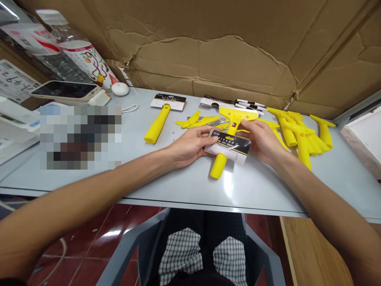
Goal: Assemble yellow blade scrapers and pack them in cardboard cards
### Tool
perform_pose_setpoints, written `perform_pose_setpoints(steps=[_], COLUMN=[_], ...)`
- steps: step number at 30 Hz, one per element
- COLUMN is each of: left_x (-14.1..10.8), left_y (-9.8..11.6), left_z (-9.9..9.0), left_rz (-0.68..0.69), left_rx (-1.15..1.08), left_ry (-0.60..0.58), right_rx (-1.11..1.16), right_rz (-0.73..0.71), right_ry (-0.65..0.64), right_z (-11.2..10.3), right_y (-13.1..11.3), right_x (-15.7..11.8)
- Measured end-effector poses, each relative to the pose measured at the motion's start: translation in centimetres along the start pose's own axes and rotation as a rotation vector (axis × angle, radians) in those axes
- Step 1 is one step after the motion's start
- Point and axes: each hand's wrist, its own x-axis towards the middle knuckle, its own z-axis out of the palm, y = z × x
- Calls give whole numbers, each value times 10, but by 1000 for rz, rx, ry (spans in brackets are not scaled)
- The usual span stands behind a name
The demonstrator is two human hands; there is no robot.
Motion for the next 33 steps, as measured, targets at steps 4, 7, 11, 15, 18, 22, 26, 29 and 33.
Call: perform_pose_setpoints(steps=[4, 7, 11, 15, 18, 22, 26, 29, 33], left_x=[5, 7, 7, 6, 5, 4, 4, 4, 2], left_y=[0, 3, 7, 9, 9, 9, 10, 10, 11], left_z=[-3, -5, -3, -1, 0, 2, 2, 0, -5], left_rz=[69, 90, 111, 120, 113, 116, 136, 169, 224], left_rx=[-47, -67, -92, -110, -110, -83, -98, -71, -27], left_ry=[95, 140, 175, 188, 191, 209, 216, 199, 142], right_rx=[16, 23, 39, 80, 95, 30, -41, -64, -21], right_rz=[-8, -21, -54, -111, -149, -182, -206, -233, -214], right_ry=[-34, -75, -84, -5, 32, -13, -15, -32, -25], right_z=[3, 2, -2, -6, -6, -4, -7, -11, -13], right_y=[2, 0, -3, -4, -3, -1, -1, -2, -1], right_x=[-1, -3, -4, -1, 0, -1, -1, 1, 4])
